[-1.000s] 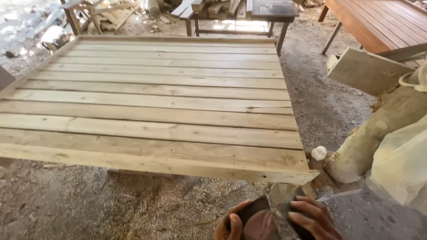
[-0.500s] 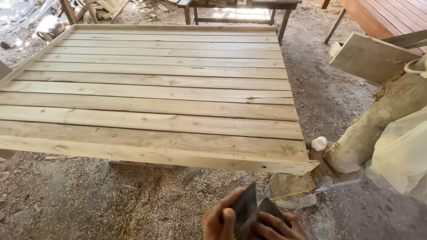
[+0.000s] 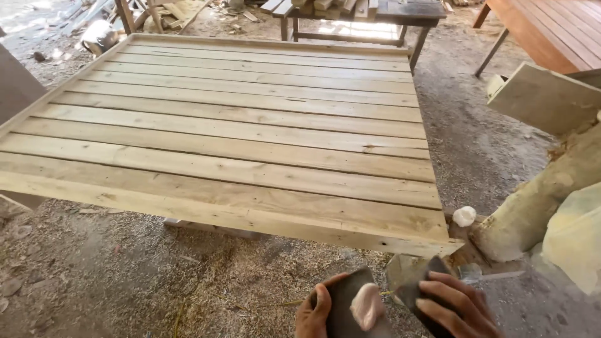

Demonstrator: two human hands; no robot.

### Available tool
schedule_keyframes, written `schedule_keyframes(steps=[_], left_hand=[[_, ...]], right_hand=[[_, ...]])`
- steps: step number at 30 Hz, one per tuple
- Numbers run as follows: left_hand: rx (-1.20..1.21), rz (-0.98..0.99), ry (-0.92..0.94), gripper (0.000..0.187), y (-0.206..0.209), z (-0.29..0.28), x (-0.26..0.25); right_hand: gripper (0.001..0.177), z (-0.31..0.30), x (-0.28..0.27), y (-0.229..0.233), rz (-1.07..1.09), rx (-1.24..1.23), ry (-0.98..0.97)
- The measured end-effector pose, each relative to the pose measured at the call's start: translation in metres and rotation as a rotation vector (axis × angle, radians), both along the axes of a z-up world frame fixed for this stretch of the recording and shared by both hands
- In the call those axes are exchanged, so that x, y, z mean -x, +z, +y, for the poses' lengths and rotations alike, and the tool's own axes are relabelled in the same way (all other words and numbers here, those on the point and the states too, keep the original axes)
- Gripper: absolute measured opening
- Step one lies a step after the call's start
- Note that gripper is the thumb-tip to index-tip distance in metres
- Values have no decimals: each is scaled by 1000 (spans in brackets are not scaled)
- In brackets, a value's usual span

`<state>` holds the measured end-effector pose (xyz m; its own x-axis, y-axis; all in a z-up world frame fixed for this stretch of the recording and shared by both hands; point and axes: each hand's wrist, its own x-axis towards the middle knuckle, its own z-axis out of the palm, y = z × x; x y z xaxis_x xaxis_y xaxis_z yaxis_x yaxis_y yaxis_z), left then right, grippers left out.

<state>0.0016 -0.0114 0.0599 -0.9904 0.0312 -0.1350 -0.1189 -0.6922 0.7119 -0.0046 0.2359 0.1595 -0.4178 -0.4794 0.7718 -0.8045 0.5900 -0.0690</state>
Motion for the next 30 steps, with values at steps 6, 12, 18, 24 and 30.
schedule_keyframes(steps=[6, 12, 18, 24, 30], left_hand=[[205, 141, 129, 60, -9, 7, -18], [95, 138, 277, 62, 2, 0, -24], [-40, 16, 184, 68, -18, -15, -20], [414, 253, 230, 69, 19, -32, -45], [743, 441, 383, 66, 82, -48, -56]], right_hand=[[28, -19, -24, 6, -34, -231, 62], [19, -41, -24, -94, -204, 98, 127], [28, -34, 22, -76, -213, 281, 493], [28, -60, -8, -1, -111, -21, 82], [30, -106, -23, -17, -23, -204, 161]])
